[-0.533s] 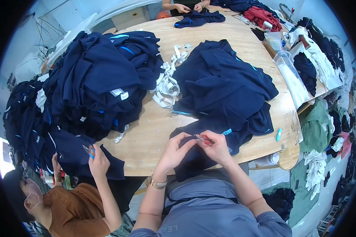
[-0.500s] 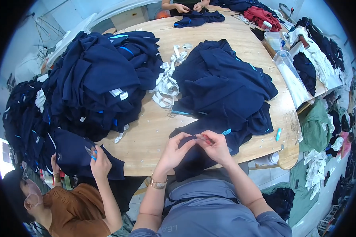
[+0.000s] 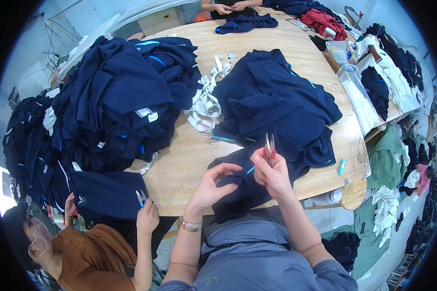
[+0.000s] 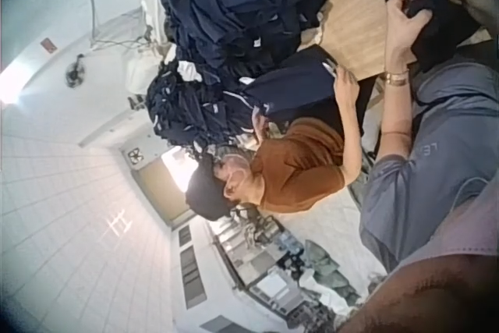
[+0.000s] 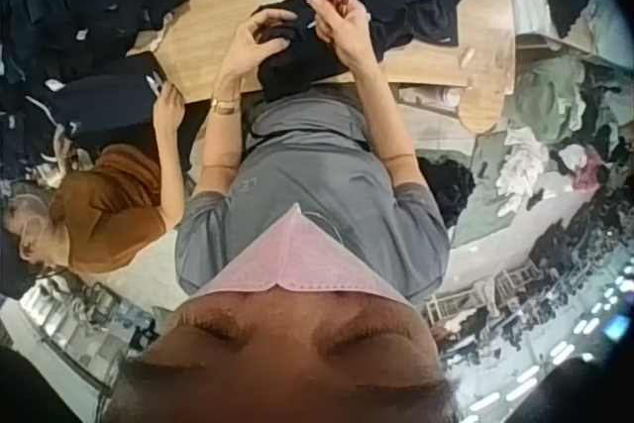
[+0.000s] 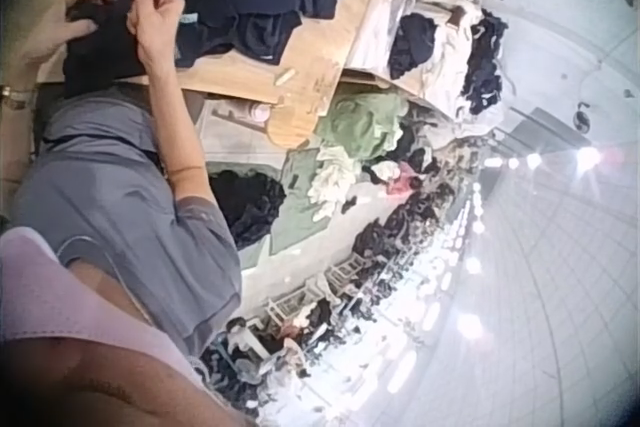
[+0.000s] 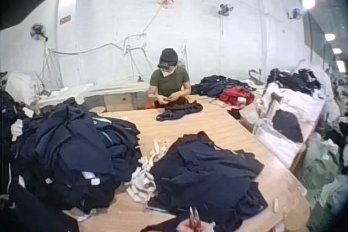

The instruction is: Trimming excess threads from navy blue clothing items using small scissors at a workshop table.

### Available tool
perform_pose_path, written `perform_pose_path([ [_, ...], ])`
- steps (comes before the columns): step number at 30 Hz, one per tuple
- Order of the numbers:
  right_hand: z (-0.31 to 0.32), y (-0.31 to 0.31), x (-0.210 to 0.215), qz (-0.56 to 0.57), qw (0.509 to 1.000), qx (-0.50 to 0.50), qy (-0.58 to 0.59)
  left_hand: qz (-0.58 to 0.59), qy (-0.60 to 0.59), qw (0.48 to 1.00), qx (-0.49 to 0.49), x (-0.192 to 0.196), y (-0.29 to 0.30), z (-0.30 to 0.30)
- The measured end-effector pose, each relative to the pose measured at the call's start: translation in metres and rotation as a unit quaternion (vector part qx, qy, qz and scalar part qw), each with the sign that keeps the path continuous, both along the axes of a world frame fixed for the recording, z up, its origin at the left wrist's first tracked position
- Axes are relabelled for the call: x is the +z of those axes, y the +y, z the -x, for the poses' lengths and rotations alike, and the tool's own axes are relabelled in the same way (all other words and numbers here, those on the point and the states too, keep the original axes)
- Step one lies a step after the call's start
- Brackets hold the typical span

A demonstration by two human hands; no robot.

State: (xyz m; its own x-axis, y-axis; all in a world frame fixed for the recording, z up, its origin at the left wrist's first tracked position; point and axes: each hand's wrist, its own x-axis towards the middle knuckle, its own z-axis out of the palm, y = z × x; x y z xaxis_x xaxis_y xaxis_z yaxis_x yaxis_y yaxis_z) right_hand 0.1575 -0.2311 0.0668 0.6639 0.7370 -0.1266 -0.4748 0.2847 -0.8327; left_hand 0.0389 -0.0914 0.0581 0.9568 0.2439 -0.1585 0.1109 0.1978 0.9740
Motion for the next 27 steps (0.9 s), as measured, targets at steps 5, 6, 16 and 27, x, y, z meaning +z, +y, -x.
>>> perform_pose_path([
  [5, 0.008, -0.005, -0.002, 0.190, 0.925, 0.001, -0.330, 0.051, -0.005, 0.997, 0.054, -0.013, 0.004, 0.002],
  [6, 0.012, -0.006, -0.001, 0.188, 0.925, 0.003, -0.331, 0.051, -0.011, 0.996, 0.075, -0.017, 0.006, 0.002],
  [16, -0.004, -0.005, -0.034, 0.128, 0.979, 0.062, -0.148, 0.094, -0.010, 0.995, -0.038, -0.016, 0.013, 0.011],
  [27, -0.001, 0.003, -0.053, -0.006, 0.976, 0.113, 0.188, 0.211, -0.055, 0.975, 0.041, -0.016, -0.002, 0.001],
])
